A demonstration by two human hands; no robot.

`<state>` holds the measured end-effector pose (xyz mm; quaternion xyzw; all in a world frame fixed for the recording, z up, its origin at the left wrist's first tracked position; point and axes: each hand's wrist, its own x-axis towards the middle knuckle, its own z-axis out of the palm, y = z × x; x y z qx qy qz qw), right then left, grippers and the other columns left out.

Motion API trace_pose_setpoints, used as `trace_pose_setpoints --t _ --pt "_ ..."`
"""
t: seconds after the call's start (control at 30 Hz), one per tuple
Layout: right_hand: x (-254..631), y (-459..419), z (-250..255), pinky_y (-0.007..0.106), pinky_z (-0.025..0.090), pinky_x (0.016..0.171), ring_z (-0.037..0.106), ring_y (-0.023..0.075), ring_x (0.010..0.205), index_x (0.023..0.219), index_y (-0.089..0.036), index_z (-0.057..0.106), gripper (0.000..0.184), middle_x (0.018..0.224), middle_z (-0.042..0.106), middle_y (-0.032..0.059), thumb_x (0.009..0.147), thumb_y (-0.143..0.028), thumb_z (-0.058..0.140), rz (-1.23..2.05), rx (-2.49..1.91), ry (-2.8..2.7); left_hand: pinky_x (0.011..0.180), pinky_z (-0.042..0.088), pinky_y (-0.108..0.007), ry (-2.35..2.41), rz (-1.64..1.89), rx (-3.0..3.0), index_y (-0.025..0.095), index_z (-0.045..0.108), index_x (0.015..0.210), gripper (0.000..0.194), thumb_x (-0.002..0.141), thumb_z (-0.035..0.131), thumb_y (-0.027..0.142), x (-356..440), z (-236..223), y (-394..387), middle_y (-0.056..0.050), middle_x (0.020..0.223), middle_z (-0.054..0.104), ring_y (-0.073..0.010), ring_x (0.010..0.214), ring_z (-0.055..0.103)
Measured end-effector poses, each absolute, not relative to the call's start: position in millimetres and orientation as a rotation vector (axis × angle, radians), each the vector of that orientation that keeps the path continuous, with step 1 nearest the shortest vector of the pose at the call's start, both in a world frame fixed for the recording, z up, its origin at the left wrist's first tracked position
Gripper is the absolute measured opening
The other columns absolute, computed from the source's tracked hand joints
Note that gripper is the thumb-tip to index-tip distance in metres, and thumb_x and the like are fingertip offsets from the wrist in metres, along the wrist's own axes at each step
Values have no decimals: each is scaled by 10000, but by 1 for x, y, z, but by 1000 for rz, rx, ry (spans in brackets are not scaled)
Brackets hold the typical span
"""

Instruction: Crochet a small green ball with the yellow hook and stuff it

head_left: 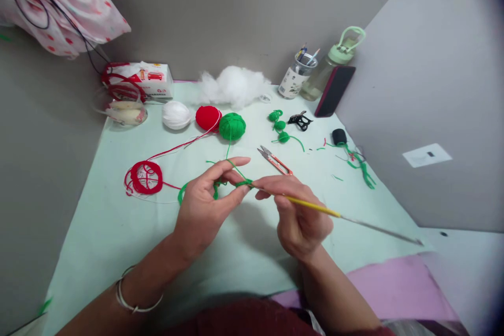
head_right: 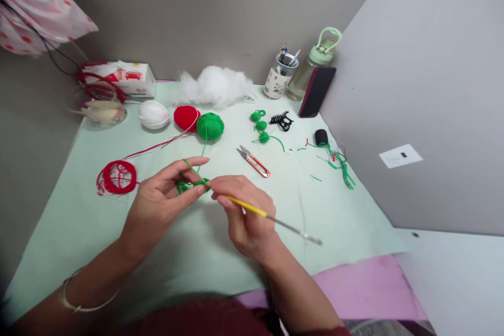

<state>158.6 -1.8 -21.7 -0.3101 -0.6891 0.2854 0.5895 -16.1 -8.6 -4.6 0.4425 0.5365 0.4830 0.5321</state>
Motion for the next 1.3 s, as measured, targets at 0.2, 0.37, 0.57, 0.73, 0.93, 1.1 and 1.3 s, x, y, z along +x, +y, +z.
trace_pose_setpoints --t 0.2,0.37,0.57,0.73,0.93,1.1,1.3 --pt "158 13 -18 311 595 612 684 143 614 974 -232 712 211 870 798 31 1059 -390 600 1111 -840 -1221 840 480 -298 998 1081 842 293 811 1193 360 836 854 275 -19 -2 -5 1 882 669 -169 892 613" --pt "155 19 -19 291 568 583 647 133 576 933 -225 726 253 808 782 30 1021 -449 648 1233 -833 -1171 886 491 -298 896 1068 753 294 799 1235 381 858 843 263 -19 -4 -4 2 894 671 -156 909 620" --pt "155 19 -26 269 544 559 652 139 663 966 -259 828 143 886 774 37 929 -391 789 1258 -752 -1231 948 498 -338 841 1064 674 282 734 1347 508 855 857 263 -18 -5 -2 -7 934 740 -173 942 670" --pt "158 17 -29 272 540 590 637 123 676 1039 -305 844 117 938 751 26 961 -331 761 1266 -735 -1298 959 497 -346 803 1035 686 285 713 1377 529 867 851 261 -20 -7 -3 -8 941 766 -174 950 677" --pt "157 15 -28 289 532 621 635 133 702 1060 -313 846 156 976 781 40 1009 -325 700 1203 -734 -1304 933 486 -313 834 1050 692 325 751 1324 495 848 871 262 -20 -7 -2 24 906 706 -148 932 656" --pt "157 16 -26 278 538 593 647 138 689 1023 -295 847 152 937 789 43 1002 -356 709 1261 -715 -1225 948 475 -327 849 1034 673 309 761 1310 496 830 882 281 -19 -5 -2 10 920 699 -166 953 653" --pt "157 14 -27 266 553 661 661 122 751 1058 -297 834 125 987 774 28 994 -280 728 1236 -717 -1310 923 478 -315 842 1064 670 315 787 1261 438 835 870 261 -19 -6 -3 25 879 675 -149 909 644"
